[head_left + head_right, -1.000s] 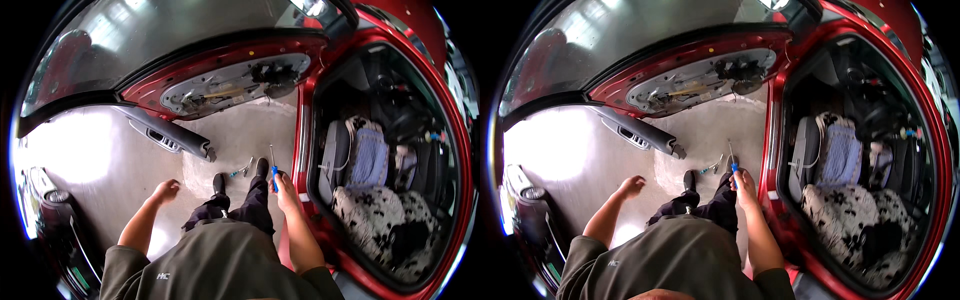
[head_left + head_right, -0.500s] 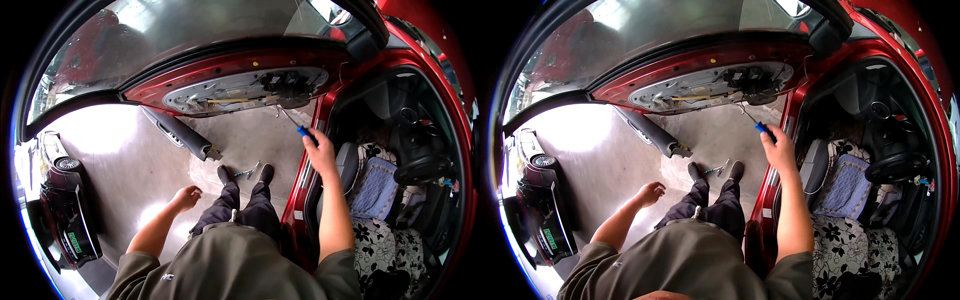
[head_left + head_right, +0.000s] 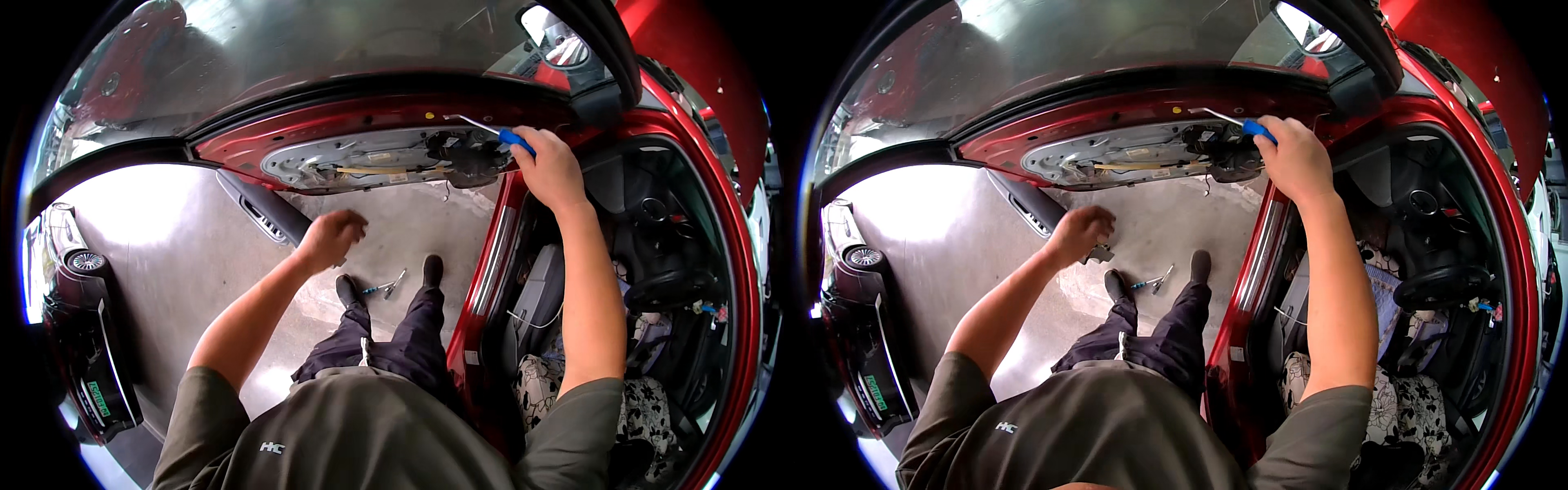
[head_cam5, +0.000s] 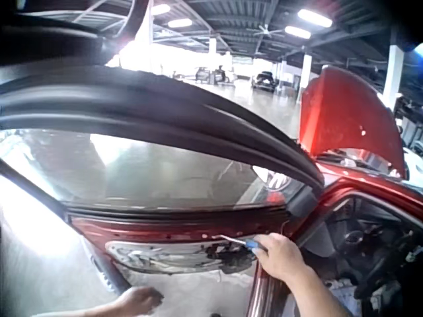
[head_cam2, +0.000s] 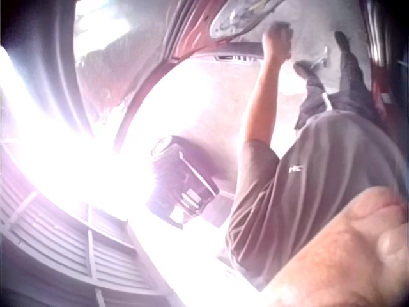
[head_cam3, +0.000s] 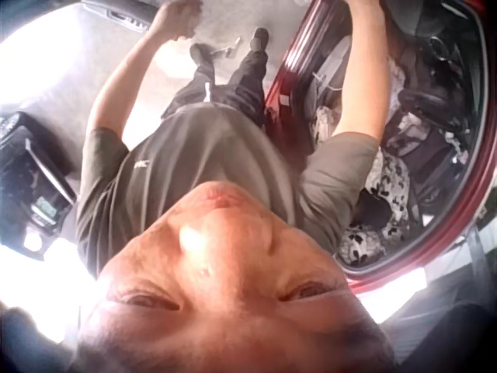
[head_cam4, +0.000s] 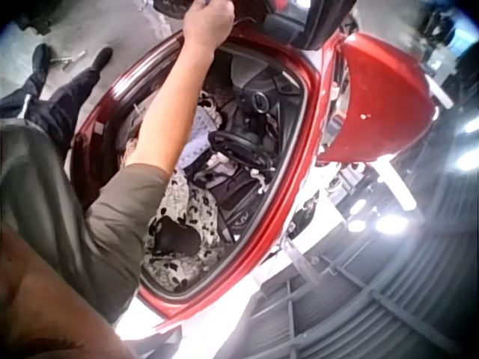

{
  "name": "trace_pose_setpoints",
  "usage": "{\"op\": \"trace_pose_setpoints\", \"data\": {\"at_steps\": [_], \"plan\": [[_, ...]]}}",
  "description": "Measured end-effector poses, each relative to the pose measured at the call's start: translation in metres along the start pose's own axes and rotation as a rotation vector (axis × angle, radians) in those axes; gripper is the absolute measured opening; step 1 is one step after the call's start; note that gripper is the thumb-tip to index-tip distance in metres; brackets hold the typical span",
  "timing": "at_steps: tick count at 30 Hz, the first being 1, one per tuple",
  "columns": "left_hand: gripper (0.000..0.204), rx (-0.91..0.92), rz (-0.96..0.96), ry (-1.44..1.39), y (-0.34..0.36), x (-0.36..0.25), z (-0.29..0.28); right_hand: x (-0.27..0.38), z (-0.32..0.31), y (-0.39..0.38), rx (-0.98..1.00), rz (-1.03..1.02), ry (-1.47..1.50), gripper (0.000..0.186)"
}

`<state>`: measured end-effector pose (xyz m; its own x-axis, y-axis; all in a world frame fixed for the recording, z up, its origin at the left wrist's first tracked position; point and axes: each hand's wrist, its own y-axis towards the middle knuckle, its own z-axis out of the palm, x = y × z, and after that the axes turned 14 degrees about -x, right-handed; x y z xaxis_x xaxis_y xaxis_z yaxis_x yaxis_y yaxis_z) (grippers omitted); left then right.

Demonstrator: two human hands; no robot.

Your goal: The person retrieves a tool from a storage cabinet, walks over to a car, and removes clips from a door with the tool. The person then disassembles and reattaches fasteners on a detached door panel by hand, fits a trim piece back onto the door, and works on the door using a screwdriver.

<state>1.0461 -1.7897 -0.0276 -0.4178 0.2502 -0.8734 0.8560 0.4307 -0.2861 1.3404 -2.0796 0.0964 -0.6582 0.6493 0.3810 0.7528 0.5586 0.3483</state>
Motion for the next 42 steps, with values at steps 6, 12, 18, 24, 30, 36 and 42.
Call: {"op": "trace_pose_setpoints", "data": {"at_steps": [6,12,18,24,30,36,42], "plan": [[0.031,-0.215,-0.124,-0.283,0.085,-0.078,0.045,-0.012,0.011,0.044,0.040,-0.112,-0.070,0.030],[0.034,-0.363,-0.086,-0.374,0.132,-0.098,0.093,-0.024,0.019,0.059,0.111,-0.168,-0.005,0.028],[0.035,-0.455,-0.060,-0.413,0.141,-0.109,0.111,-0.033,0.019,0.060,0.087,-0.211,0.032,0.021],[0.029,-0.497,-0.205,-0.616,0.142,-0.117,0.121,-0.031,0.024,0.057,0.066,-0.232,0.011,0.019],[0.031,-0.473,-0.295,-0.703,0.145,-0.112,0.123,-0.023,0.019,0.058,0.161,-0.235,-0.003,0.026],[0.032,-0.485,-0.344,-0.836,0.145,-0.110,0.129,-0.007,0.022,0.061,0.181,-0.283,0.019,0.021],[0.027,-0.520,-0.324,-0.890,0.149,-0.115,0.132,-0.007,0.014,0.080,0.185,-0.386,0.001,0.016]]}}
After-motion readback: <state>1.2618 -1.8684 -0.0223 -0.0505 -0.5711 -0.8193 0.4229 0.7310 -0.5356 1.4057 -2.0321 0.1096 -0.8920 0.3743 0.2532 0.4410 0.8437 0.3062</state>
